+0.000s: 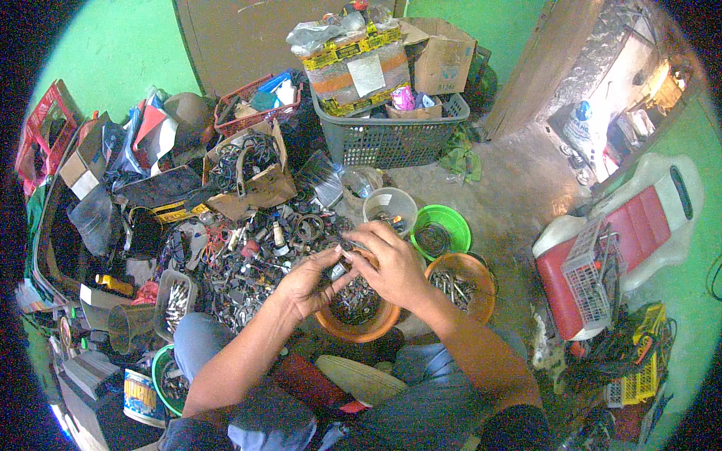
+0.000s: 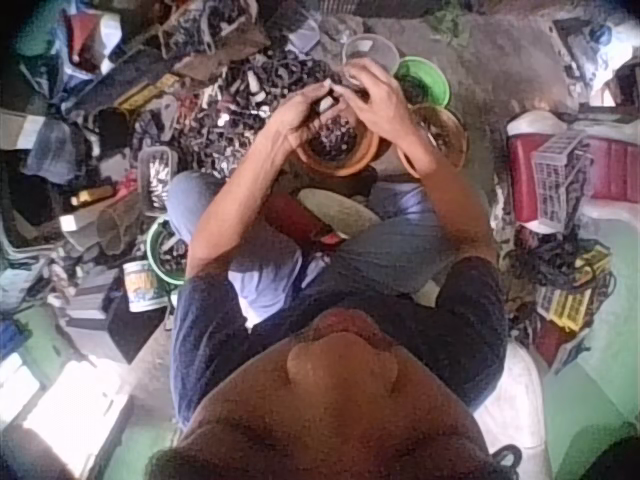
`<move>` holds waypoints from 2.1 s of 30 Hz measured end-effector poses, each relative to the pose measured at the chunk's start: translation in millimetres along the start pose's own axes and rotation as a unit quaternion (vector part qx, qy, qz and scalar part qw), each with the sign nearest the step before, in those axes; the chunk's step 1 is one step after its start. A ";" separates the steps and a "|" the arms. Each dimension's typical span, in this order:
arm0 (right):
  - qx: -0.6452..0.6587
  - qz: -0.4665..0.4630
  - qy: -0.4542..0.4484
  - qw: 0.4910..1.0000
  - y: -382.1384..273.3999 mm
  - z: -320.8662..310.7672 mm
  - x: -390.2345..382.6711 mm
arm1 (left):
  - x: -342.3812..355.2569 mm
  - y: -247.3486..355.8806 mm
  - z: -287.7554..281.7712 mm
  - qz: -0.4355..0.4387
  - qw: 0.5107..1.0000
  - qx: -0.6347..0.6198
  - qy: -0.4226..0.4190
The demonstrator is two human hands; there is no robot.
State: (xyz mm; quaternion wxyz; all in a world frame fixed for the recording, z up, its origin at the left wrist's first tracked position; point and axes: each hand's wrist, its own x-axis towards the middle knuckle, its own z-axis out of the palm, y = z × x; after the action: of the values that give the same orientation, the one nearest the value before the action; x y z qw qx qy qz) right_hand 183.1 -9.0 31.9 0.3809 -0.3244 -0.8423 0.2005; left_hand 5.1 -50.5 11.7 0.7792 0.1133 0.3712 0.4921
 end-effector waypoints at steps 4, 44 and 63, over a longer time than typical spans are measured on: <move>0.012 -0.001 -0.012 1.000 5.3 -1.7 -2.0 | 0.4 -0.1 0.5 0.001 1.000 -0.006 -0.016; 0.038 0.025 0.022 0.999 15.8 -15.0 12.3 | -0.7 10.3 7.2 -0.007 0.980 -0.167 -0.108; 0.021 -0.068 -0.087 0.994 -12.8 -4.1 1.0 | -1.0 6.5 3.3 -0.023 0.969 -0.161 -0.188</move>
State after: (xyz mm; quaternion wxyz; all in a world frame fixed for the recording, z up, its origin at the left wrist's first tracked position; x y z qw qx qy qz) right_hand 180.8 -17.0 42.4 0.3258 -0.2394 -0.8880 0.2192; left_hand 2.7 -47.5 17.9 0.8542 0.0681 0.1370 0.4970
